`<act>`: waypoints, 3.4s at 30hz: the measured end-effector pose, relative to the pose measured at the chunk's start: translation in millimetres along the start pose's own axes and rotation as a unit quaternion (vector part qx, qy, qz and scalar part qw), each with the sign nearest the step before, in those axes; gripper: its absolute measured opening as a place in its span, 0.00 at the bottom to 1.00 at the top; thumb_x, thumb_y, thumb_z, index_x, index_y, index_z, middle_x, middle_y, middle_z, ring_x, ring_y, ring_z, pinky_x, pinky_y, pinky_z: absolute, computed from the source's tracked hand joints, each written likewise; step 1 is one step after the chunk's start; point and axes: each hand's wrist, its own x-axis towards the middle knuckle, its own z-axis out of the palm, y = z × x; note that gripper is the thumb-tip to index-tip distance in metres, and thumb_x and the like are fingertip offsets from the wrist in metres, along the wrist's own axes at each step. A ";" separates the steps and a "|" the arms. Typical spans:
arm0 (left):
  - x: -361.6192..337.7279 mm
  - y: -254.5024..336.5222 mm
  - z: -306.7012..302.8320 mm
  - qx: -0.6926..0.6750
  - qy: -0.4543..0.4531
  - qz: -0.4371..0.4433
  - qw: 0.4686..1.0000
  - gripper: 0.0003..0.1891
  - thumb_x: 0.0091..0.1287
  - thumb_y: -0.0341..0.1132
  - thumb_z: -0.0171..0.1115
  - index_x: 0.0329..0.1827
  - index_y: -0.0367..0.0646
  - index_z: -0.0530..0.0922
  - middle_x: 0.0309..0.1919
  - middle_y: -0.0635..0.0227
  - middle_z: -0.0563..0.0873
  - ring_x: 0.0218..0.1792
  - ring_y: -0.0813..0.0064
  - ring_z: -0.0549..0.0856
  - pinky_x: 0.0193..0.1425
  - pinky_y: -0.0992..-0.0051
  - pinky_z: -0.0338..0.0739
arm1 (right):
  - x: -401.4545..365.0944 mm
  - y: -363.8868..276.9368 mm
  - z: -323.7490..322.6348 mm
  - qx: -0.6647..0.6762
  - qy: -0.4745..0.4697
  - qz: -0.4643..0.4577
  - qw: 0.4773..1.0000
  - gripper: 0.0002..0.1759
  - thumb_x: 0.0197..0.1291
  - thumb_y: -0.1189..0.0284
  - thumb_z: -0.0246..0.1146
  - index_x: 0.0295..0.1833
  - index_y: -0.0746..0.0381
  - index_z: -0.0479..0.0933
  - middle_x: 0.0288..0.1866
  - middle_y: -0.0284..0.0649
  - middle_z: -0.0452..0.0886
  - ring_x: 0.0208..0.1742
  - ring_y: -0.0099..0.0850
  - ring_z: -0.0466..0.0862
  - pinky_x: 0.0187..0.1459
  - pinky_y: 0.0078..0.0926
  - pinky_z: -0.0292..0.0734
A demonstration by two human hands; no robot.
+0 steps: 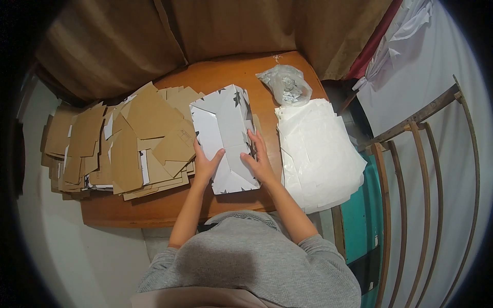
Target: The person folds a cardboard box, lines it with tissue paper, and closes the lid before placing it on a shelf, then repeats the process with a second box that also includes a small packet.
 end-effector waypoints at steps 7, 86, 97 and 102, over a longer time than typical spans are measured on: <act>4.6 -14.7 -5.8 -0.083 -0.050 0.053 0.994 0.50 0.62 0.45 0.66 0.74 0.34 0.39 0.69 0.42 0.58 0.69 0.54 0.62 0.70 0.63 0.58 | 0.2 -39.6 -9.9 -0.139 -0.001 -0.071 0.988 0.39 0.49 0.70 0.67 0.69 0.56 0.63 0.75 0.49 0.55 0.76 0.47 0.51 0.72 0.42 0.48; -59.2 -6.0 -41.1 0.494 -0.082 0.084 0.862 0.28 0.64 0.44 0.60 0.68 0.55 0.64 0.71 0.64 0.57 0.73 0.50 0.52 0.67 0.36 0.51 | -49.5 8.9 -16.3 -0.581 0.027 0.030 0.813 0.35 0.60 0.56 0.59 0.72 0.47 0.58 0.74 0.63 0.45 0.74 0.56 0.51 0.66 0.60 0.54; -24.1 -23.3 -53.4 0.186 0.008 -0.041 0.982 0.20 0.75 0.41 0.42 0.60 0.34 0.70 0.45 0.40 0.80 0.49 0.43 0.79 0.52 0.58 0.73 | -23.1 50.0 -58.4 -0.190 0.097 0.176 0.961 0.28 0.72 0.60 0.42 0.69 0.68 0.58 0.61 0.64 0.70 0.65 0.53 0.69 0.65 0.39 0.62; -26.2 -34.9 -46.3 0.221 0.009 -0.094 0.971 0.20 0.75 0.40 0.42 0.61 0.37 0.70 0.38 0.40 0.82 0.40 0.42 0.81 0.44 0.54 0.74 | -21.6 46.4 -46.6 -0.295 0.133 0.167 0.931 0.24 0.71 0.63 0.44 0.65 0.67 0.63 0.48 0.67 0.76 0.52 0.60 0.77 0.53 0.47 0.72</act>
